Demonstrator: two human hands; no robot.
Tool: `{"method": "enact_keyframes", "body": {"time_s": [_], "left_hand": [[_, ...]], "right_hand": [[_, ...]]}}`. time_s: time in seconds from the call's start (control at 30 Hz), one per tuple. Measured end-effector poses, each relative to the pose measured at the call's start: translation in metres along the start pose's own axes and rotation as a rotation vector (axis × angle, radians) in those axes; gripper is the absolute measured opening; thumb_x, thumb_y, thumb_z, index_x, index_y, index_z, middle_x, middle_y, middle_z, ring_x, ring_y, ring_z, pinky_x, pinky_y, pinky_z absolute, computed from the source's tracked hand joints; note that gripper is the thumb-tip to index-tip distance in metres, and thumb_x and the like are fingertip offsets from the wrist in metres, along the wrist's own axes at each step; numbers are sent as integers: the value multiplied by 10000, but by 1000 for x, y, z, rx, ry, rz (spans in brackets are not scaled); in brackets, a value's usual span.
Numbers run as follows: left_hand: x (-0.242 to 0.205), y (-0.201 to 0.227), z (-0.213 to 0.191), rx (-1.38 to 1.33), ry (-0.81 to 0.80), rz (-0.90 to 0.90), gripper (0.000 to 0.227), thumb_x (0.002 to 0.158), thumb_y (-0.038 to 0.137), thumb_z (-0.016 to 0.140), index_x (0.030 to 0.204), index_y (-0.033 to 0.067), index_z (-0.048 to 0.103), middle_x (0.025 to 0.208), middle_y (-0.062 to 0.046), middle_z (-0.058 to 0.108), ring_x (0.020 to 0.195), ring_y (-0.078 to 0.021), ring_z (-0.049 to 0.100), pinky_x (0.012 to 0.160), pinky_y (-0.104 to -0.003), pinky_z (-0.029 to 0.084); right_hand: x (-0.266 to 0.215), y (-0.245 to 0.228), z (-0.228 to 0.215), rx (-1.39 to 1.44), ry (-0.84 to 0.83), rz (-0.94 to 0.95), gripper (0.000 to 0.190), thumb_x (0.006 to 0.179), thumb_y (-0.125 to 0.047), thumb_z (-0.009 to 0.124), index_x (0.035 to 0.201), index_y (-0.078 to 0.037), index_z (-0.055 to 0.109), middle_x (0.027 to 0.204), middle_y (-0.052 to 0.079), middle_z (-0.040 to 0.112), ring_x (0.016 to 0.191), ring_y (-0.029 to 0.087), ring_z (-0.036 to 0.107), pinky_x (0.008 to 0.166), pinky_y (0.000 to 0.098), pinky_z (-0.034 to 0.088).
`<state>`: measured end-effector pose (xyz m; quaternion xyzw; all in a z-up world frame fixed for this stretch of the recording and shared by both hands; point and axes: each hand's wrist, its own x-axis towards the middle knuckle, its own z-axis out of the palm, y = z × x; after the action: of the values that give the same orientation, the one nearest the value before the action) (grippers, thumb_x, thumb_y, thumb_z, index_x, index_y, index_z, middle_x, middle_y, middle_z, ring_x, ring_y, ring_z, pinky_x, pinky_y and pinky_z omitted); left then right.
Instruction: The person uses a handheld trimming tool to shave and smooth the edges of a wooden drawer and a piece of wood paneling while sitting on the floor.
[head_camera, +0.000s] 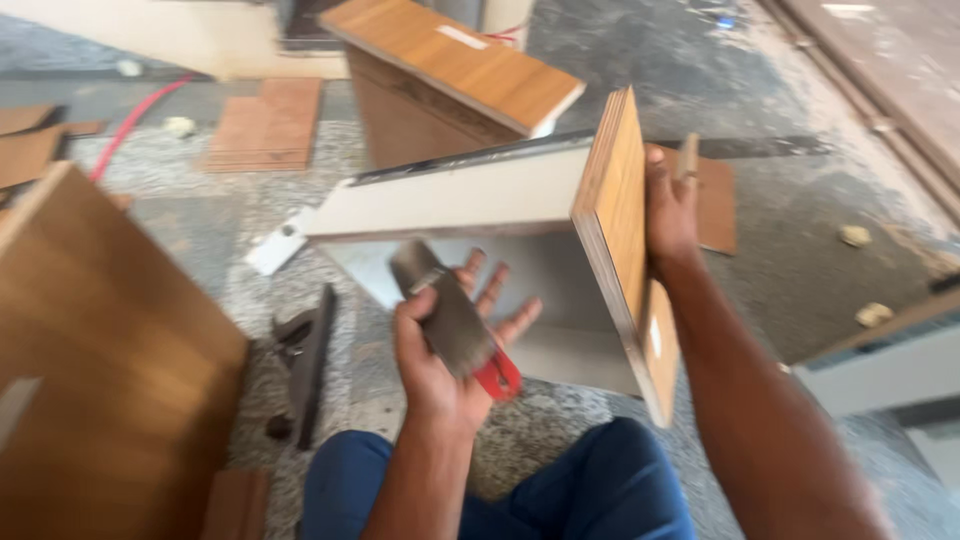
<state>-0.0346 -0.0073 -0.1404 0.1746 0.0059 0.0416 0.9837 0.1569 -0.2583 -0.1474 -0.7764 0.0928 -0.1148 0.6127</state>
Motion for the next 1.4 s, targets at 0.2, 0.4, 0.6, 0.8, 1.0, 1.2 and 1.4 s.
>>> {"method": "enact_keyframes", "body": {"time_s": [0.2, 0.4, 0.6, 0.8, 1.0, 1.2, 1.4], "left_hand": [[17, -39, 13, -248, 24, 55, 412, 786, 444, 656, 975, 81, 602, 1360, -343, 459, 1467, -464, 362, 1160, -767, 290], [28, -37, 6, -182, 14, 57, 389, 799, 411, 666, 967, 68, 595, 1350, -349, 437, 1488, -471, 334, 1204, -776, 243], [37, -2, 5, -102, 9, 85, 386, 820, 420, 643, 958, 65, 589, 1412, -367, 414, 1505, -494, 332, 1238, -744, 224], [25, 4, -17, -48, 1, 86, 389, 821, 413, 653, 951, 55, 577, 1462, -344, 402, 1511, -470, 331, 1228, -730, 235], [7, -11, -37, -23, 81, 37, 382, 801, 376, 641, 943, 28, 571, 1448, -387, 426, 1513, -503, 349, 1217, -729, 266], [-1, -2, -82, -191, -24, -44, 397, 824, 339, 639, 1013, -5, 579, 1514, -406, 379, 1501, -542, 269, 1191, -747, 193], [5, 11, -90, -83, 49, -112, 348, 839, 316, 633, 1014, 21, 575, 1570, -381, 394, 1536, -547, 297, 1229, -695, 242]], "right_hand": [[18, 49, -43, 109, -58, 66, 960, 968, -704, 421, 1400, 151, 493, 1196, 334, 633, 1044, 384, 677, 848, 497, 607], [33, 67, -25, 189, -1, 48, 815, 956, -653, 460, 1326, 70, 397, 1150, 239, 625, 1018, 291, 689, 861, 460, 621], [30, 46, 13, 149, -68, 81, 807, 969, -652, 419, 1155, 109, 614, 982, 238, 711, 905, 292, 720, 831, 442, 612], [-17, 94, 32, 202, 24, 196, 804, 1003, -651, 401, 1275, 103, 461, 1136, 265, 642, 1020, 308, 668, 917, 458, 578], [-29, 161, 21, -131, 23, 25, 704, 1027, -576, 278, 1452, -62, 505, 1261, 211, 523, 1138, 334, 552, 978, 477, 498], [-27, 234, 54, 719, -6, 359, 685, 1040, -560, 357, 1411, 2, 483, 1304, 263, 540, 1136, 361, 587, 963, 527, 532], [-44, 172, 29, -44, -53, 132, 808, 1025, -629, 256, 1379, 21, 582, 1281, 232, 638, 1151, 360, 592, 1013, 553, 460]]}}
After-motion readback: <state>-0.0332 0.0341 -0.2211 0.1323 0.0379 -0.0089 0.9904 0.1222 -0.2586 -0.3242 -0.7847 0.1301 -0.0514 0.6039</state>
